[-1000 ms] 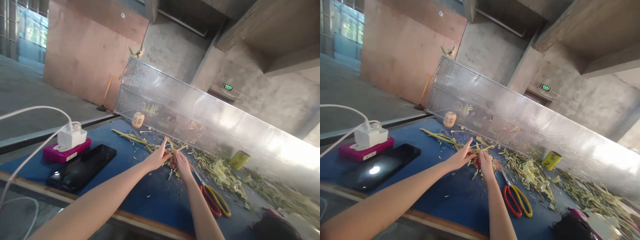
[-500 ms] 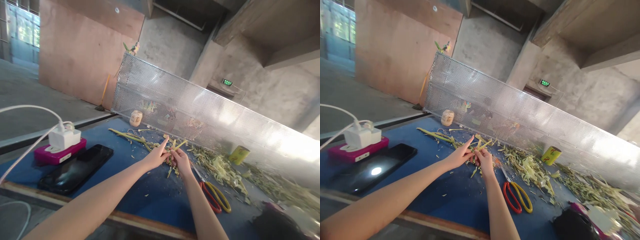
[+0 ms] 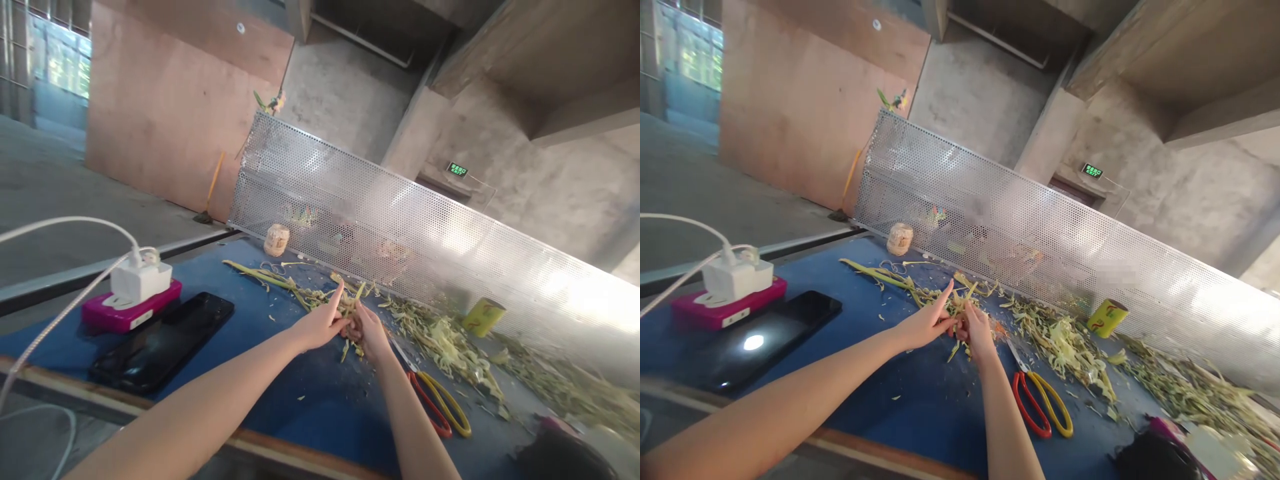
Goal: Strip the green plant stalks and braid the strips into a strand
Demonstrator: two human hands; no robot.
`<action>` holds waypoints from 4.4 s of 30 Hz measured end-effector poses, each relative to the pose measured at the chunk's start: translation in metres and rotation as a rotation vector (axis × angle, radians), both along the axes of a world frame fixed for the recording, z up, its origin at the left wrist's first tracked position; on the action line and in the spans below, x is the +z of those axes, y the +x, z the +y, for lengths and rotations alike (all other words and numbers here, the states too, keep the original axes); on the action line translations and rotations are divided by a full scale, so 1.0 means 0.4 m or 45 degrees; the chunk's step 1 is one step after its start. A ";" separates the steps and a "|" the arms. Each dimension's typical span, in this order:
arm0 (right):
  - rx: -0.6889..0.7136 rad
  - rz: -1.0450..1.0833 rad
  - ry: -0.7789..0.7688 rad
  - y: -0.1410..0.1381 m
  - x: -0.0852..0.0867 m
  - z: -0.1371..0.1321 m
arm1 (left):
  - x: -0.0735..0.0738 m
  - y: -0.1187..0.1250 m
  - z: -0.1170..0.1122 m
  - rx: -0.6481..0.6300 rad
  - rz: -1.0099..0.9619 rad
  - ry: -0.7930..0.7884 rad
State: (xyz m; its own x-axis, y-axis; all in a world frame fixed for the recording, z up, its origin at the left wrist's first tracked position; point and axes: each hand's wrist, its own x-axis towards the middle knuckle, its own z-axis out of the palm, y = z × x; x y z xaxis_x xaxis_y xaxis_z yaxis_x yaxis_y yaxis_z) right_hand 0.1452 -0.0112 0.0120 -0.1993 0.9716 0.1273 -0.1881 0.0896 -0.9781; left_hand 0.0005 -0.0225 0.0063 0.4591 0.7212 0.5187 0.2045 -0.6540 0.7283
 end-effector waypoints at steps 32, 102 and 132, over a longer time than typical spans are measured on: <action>-0.213 -0.744 0.406 -0.011 -0.007 -0.004 | -0.013 0.017 0.056 0.287 -0.740 -0.516; -0.225 -0.813 0.750 0.008 -0.013 -0.002 | -0.024 -0.020 0.042 0.192 -0.168 0.058; -0.260 -0.788 0.802 -0.004 -0.026 -0.006 | -0.019 0.023 0.032 0.061 -0.326 -0.458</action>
